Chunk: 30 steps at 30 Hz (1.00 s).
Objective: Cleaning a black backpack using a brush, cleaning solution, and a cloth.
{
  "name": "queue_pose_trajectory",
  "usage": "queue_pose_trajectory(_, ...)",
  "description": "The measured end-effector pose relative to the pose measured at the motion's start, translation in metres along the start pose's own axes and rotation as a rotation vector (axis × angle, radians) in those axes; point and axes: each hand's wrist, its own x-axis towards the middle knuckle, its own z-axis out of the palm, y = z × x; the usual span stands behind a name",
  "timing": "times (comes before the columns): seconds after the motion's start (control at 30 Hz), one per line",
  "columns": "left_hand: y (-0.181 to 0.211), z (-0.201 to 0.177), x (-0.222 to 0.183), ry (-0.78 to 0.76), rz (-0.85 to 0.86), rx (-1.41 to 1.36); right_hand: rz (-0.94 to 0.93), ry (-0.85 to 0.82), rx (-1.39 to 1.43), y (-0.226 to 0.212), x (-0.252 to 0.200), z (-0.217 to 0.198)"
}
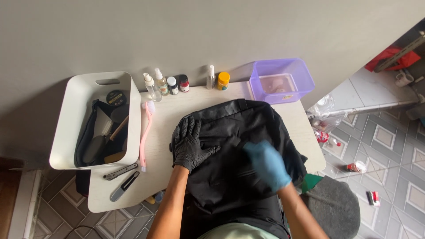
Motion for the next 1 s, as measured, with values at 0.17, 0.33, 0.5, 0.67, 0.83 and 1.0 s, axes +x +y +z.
queue_pose_trajectory(0.17,-0.018,0.023,0.004,0.193,0.189,0.135,-0.326,0.040,-0.031,0.046,0.000,0.000)
queue_pose_trajectory(0.33,-0.012,0.021,0.001,0.228,0.177,0.142,0.209,0.413,-0.022,0.063,0.020,0.001)
queue_pose_trajectory(0.5,-0.016,0.023,0.001,0.209,0.191,0.115,-0.231,0.041,0.125,0.007,-0.030,0.047)
queue_pose_trajectory(0.67,-0.013,0.029,0.008,0.070,0.059,0.092,-0.040,0.042,0.109,0.058,0.017,0.016)
queue_pose_trajectory(0.83,-0.002,0.008,0.003,-0.009,-0.004,0.045,0.139,0.260,-0.175,0.064,0.033,0.016)
queue_pose_trajectory(1.0,0.001,0.005,0.001,0.019,-0.013,0.012,-0.192,-0.075,-0.082,-0.019,-0.039,0.045)
